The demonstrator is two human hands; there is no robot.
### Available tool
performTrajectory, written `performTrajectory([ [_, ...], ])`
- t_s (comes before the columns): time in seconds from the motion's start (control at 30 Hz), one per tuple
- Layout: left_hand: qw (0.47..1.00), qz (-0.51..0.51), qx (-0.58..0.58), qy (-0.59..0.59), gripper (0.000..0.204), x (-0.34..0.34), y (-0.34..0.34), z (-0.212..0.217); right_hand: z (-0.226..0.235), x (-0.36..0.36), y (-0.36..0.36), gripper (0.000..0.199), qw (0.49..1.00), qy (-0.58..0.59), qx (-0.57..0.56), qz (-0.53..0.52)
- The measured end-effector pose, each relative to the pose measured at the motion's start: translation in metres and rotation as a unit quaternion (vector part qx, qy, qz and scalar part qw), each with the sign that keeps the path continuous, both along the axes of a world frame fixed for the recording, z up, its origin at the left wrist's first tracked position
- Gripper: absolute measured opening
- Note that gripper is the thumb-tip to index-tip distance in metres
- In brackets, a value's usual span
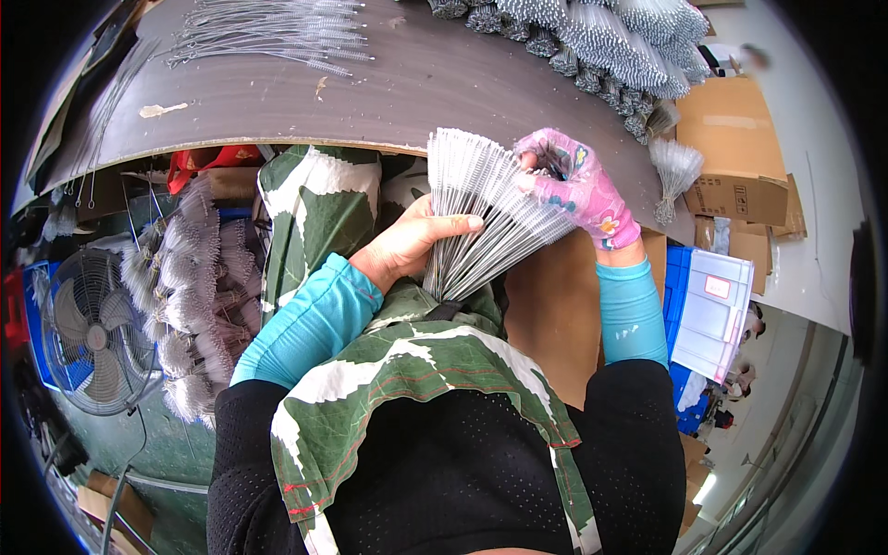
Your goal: The recorder is at a factory workbench, taking small white brush-like items from a pile, organizing them into bundles, trimming them with scissors, and placing them into a box.
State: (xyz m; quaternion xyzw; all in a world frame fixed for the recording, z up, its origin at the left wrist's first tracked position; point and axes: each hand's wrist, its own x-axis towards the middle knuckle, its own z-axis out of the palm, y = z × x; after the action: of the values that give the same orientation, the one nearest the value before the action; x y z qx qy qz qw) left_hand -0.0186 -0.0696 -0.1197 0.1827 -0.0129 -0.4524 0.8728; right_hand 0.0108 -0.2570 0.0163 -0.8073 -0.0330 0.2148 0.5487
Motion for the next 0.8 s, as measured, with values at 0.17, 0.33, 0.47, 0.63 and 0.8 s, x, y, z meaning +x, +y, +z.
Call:
performTrajectory([
  [0.17,1.000,0.002,0.010,-0.006,0.045,-0.001,0.000,0.003,0.000,-0.004,0.008,0.023,0.998,-0.062,0.004,-0.016],
  [0.33,0.998,0.009,0.022,-0.051,0.045,-0.003,-0.003,0.005,0.010,-0.001,0.008,0.018,0.998,-0.010,-0.062,0.006],
  [0.47,1.000,0.000,0.023,-0.011,0.042,-0.003,-0.001,0.009,0.007,0.000,0.009,0.016,0.981,-0.015,-0.190,-0.030],
  [0.63,0.999,0.008,0.040,-0.001,0.037,-0.003,-0.004,-0.003,0.005,-0.006,0.016,0.015,0.995,-0.032,-0.013,-0.091],
  [0.8,0.999,-0.004,0.026,0.018,0.033,-0.002,-0.003,-0.006,-0.005,-0.006,-0.002,0.023,0.995,-0.079,-0.062,-0.016],
])
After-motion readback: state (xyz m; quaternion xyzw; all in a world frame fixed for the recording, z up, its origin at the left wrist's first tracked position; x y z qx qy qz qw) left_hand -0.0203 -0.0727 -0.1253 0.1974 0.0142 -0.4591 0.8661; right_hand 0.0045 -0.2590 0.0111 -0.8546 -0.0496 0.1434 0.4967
